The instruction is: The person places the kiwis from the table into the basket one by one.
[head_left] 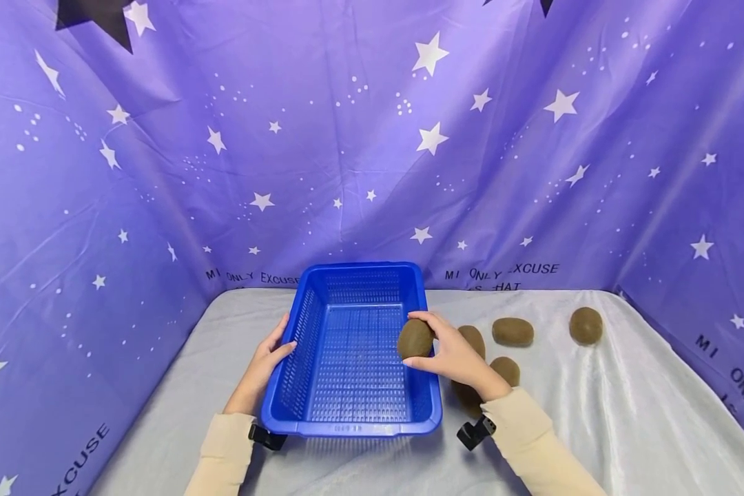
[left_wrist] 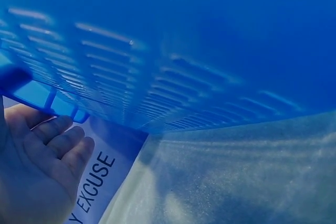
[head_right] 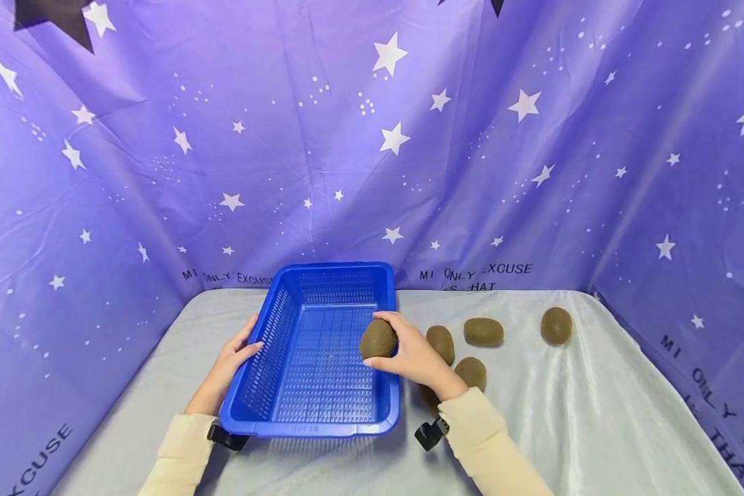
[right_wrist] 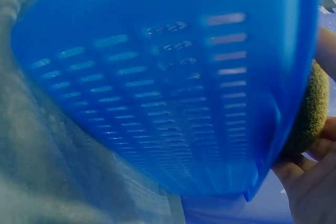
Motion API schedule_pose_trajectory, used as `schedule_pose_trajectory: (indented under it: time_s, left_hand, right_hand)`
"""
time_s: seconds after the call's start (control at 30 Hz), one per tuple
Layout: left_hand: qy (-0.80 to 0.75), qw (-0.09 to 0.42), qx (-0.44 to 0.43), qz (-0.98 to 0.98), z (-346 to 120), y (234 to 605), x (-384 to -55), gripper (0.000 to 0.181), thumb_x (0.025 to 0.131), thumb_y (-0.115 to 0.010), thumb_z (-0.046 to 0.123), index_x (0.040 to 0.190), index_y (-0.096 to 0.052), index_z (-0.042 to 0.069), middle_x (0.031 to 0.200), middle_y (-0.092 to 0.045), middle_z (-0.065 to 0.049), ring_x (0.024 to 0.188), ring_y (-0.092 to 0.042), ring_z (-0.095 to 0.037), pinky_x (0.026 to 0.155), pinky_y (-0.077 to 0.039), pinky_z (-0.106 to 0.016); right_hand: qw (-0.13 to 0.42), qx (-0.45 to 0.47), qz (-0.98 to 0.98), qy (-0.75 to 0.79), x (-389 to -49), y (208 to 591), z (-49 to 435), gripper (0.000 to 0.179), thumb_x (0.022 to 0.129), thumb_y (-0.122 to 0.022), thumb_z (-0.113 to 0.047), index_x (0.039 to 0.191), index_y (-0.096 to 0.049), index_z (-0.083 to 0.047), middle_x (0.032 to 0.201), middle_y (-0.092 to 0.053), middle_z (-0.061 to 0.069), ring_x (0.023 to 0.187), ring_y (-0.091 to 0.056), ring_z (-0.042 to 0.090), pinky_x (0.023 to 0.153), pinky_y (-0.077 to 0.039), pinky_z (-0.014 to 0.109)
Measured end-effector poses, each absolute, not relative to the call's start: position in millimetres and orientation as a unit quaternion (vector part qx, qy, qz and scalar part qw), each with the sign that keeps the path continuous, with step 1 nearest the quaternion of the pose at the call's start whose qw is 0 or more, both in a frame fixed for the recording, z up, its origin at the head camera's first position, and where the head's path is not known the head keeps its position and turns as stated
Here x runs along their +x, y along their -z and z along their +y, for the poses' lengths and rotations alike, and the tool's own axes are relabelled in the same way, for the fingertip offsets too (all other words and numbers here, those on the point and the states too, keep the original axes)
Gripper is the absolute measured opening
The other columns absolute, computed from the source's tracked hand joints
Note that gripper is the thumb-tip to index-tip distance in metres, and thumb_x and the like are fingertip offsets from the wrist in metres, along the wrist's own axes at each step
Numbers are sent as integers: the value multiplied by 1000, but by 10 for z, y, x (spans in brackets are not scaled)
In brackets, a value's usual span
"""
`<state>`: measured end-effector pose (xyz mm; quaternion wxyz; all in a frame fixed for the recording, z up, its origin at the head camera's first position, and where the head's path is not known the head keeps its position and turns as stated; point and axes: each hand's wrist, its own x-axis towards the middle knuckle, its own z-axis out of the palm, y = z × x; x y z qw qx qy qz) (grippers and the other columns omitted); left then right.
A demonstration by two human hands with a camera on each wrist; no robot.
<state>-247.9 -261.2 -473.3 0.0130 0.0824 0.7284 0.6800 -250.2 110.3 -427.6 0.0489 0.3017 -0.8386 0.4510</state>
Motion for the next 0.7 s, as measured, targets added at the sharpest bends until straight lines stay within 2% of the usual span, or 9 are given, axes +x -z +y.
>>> schedule_pose_trajectory:
  time_s: [0.23, 0.47, 0.57, 0.7]
  left_hand:
    - [-678, 12, 87, 730, -2604, 4728, -2477, 67, 95, -47, 8, 152, -11, 8, 157, -11, -12, 136, -23, -32, 89, -40, -13]
    - [-684, 17, 76, 725, -2593, 4730, -2474, 67, 95, -49, 9, 152, -14, 10, 156, -15, -12, 121, -38, -11, 88, -43, -18]
    - [-687, 20, 77, 722, -2593, 4733, -2470, 68, 95, -49, 9, 152, -13, 10, 156, -14, -12, 117, -41, -6, 88, -44, -19]
    - [-688, 18, 79, 721, -2596, 4732, -2469, 67, 95, -48, 9, 152, -12, 10, 157, -13, -11, 125, -36, -15, 88, -43, -19]
  right_hand:
    - [52, 323, -850, -412, -2486, 4318, 1036, 79, 73, -79, -41, 137, -43, -13, 137, -47, 8, 118, -50, 24, 94, -44, 46]
    - [62, 322, -851, -410, -2482, 4384, 1057, 70, 77, -76, -30, 135, -45, -6, 133, -53, 8, 123, -47, 26, 102, -37, 47]
    - [62, 324, -846, -419, -2472, 4392, 1072, 70, 78, -76, -29, 135, -45, -6, 132, -54, 8, 123, -48, 26, 102, -37, 48]
    - [56, 320, -837, -441, -2463, 4390, 1104, 68, 79, -75, -29, 136, -44, -9, 133, -54, 6, 122, -48, 25, 102, -37, 47]
